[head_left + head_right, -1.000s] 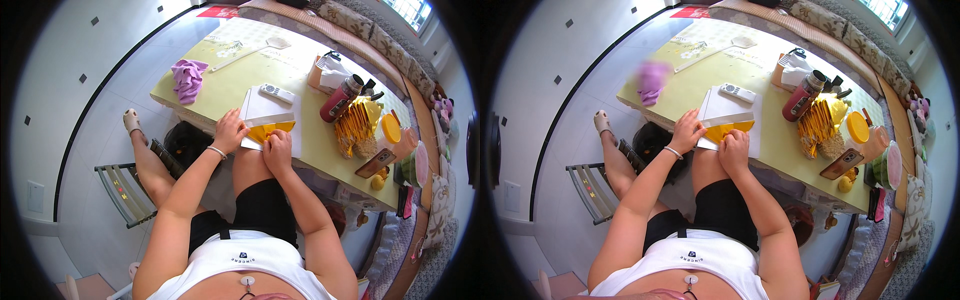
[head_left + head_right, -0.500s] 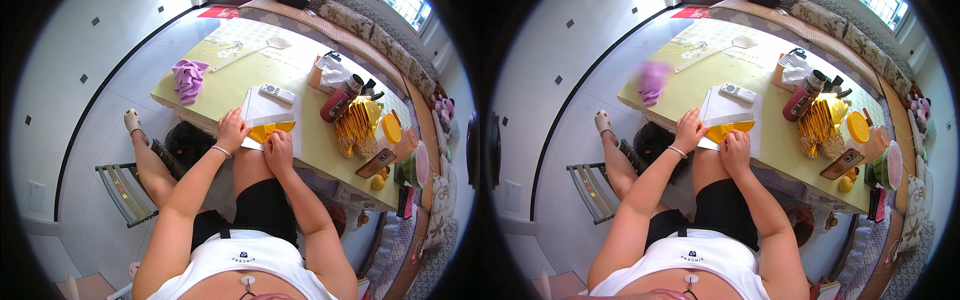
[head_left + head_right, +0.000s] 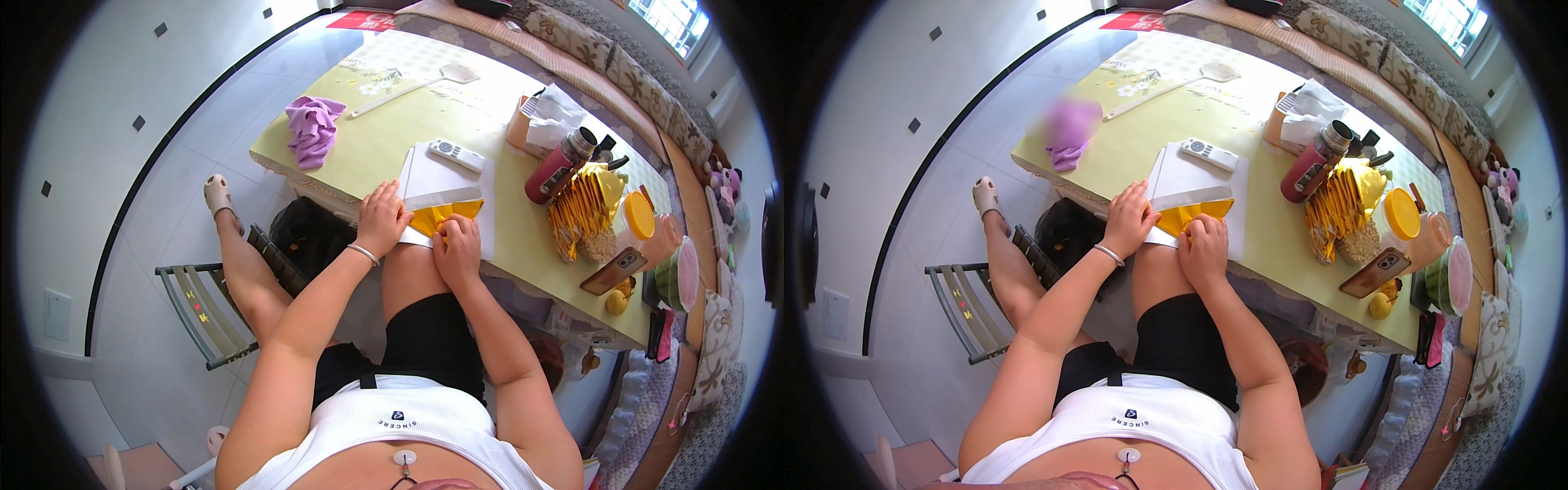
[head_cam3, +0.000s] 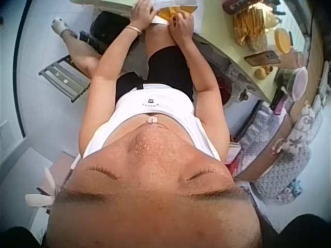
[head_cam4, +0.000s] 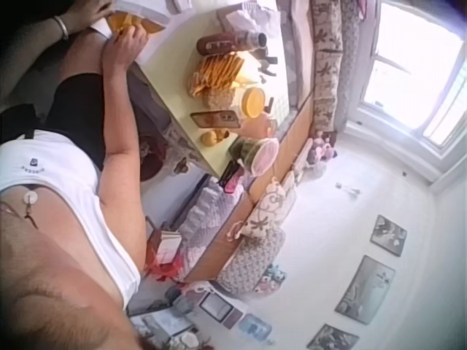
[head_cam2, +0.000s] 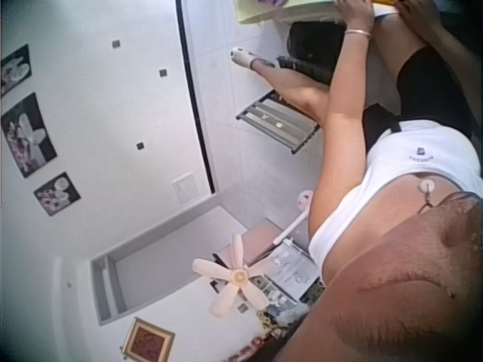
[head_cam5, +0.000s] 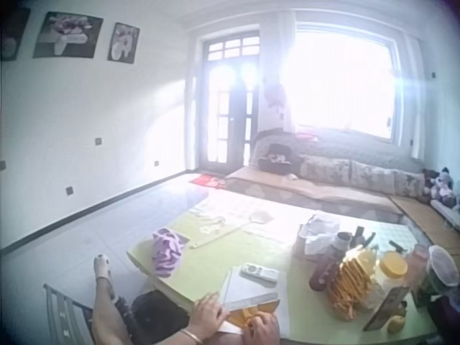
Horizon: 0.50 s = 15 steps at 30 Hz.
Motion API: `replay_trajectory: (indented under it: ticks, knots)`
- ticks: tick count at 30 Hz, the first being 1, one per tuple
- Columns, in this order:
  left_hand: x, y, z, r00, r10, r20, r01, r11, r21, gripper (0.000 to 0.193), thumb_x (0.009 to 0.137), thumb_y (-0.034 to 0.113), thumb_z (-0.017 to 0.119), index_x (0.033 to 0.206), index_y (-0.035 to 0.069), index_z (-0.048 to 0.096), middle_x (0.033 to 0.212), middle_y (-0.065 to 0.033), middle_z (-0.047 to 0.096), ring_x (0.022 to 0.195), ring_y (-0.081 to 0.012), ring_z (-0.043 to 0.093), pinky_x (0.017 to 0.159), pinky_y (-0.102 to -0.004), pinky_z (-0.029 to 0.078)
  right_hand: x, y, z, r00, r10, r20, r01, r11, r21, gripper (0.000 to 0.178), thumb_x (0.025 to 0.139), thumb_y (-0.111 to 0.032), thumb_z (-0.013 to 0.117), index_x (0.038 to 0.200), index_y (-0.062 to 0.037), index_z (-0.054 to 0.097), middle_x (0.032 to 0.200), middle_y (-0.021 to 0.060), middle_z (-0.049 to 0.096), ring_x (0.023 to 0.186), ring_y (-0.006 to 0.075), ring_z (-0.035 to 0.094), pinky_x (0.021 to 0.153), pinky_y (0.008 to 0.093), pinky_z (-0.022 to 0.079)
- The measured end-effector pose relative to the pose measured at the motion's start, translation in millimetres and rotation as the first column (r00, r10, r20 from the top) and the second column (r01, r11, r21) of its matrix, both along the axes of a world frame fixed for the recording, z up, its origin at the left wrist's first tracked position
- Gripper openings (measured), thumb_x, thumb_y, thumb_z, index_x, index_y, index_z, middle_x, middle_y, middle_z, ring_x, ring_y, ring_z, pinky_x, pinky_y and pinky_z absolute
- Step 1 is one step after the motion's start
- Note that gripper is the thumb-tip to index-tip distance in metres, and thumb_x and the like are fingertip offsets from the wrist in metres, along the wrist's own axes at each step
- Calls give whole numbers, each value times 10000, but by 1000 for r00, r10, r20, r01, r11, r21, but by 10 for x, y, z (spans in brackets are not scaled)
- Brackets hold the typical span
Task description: The person sits at a table and folds a yellow sheet of paper by hand. They repeatedly fold the paper into smaller sections, creasing the edges, and occasionally unfolding it to adjust the alignment before refolding.
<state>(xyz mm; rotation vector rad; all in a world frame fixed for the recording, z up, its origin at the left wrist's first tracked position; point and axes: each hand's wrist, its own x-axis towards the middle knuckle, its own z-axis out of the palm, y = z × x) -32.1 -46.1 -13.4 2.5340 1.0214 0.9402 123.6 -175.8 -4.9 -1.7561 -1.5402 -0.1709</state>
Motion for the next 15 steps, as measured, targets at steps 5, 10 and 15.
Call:
replay_trajectory:
  ticks: [5,10,15]
  knots:
    - [-3,8,26,1000,-12,27,14,999,-50,212,869,244,725,817,88,592,1476,-199,528,1386,-367,460,1129,-486,323,17,2,-20,1000,1,7,-1,1000,-11,158,838,-143,696,918,-62,587,1102,121,604,1109,344,560,1123,558,347]
    - [-79,95,11,994,-76,78,83,992,-93,194,871,236,716,830,83,604,1477,-197,528,1378,-365,469,1124,-486,336,6,16,-29,1000,-2,0,2,1000,10,168,841,-143,693,929,-46,588,1106,131,602,1107,356,557,1119,558,349]
    - [-48,136,29,996,-63,67,68,995,-72,206,868,239,719,812,74,609,1458,-198,545,1341,-374,495,1108,-487,354,-4,14,-10,1000,-13,-13,13,1000,9,153,831,-131,686,911,-34,598,1094,141,609,1102,360,558,1112,555,355]
